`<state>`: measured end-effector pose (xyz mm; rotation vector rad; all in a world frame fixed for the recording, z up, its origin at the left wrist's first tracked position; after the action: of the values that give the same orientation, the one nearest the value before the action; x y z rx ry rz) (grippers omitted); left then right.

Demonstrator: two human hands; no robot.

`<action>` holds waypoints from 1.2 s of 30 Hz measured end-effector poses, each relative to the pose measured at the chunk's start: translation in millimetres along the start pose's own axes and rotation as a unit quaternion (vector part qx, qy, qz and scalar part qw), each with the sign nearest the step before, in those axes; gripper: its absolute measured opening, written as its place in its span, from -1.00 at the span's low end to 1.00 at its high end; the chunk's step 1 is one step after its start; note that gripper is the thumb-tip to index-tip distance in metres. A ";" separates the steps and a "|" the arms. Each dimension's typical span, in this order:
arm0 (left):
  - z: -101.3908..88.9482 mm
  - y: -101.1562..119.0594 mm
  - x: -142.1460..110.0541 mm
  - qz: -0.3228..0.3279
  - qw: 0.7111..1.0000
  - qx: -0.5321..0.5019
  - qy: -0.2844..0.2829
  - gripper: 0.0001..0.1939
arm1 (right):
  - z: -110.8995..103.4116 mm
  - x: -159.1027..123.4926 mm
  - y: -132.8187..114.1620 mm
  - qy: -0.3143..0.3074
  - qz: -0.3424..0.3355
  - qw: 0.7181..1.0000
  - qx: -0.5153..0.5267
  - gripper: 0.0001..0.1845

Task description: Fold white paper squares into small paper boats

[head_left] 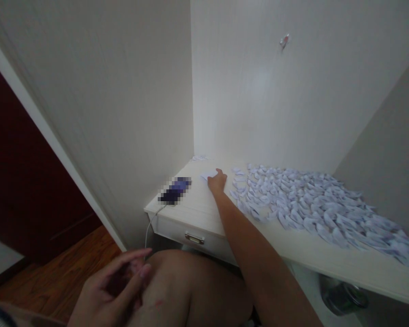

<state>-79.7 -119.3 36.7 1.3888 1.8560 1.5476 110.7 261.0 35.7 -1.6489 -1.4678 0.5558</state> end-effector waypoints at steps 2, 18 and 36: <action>15.7 2.0 8.3 -0.033 0.998 -0.042 -0.045 -0.47 | -12.9 0.6 -0.7 0.003 0.002 1.000 0.030 -0.35; 180.6 36.4 133.1 -0.010 0.924 -0.329 -0.195 -0.42 | -102.5 -107.1 37.1 -0.236 -0.054 0.913 0.329 -0.49; 151.2 -8.6 128.2 -0.054 0.929 -0.365 -0.011 -0.44 | -94.1 -137.6 5.3 -0.137 -0.229 0.956 0.120 -0.33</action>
<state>-26.1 70.7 16.6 0.9244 1.1082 1.8706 157.7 102.2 55.8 -1.0240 -1.8326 0.6821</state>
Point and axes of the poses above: each hand's wrist, its own x-axis towards the middle knuckle, its own z-axis out of the palm, y = z × x, the point moved 9 cm from there along x, towards the middle knuckle, and after that the axes turned 7 degrees about z, right-handed, at the moved point
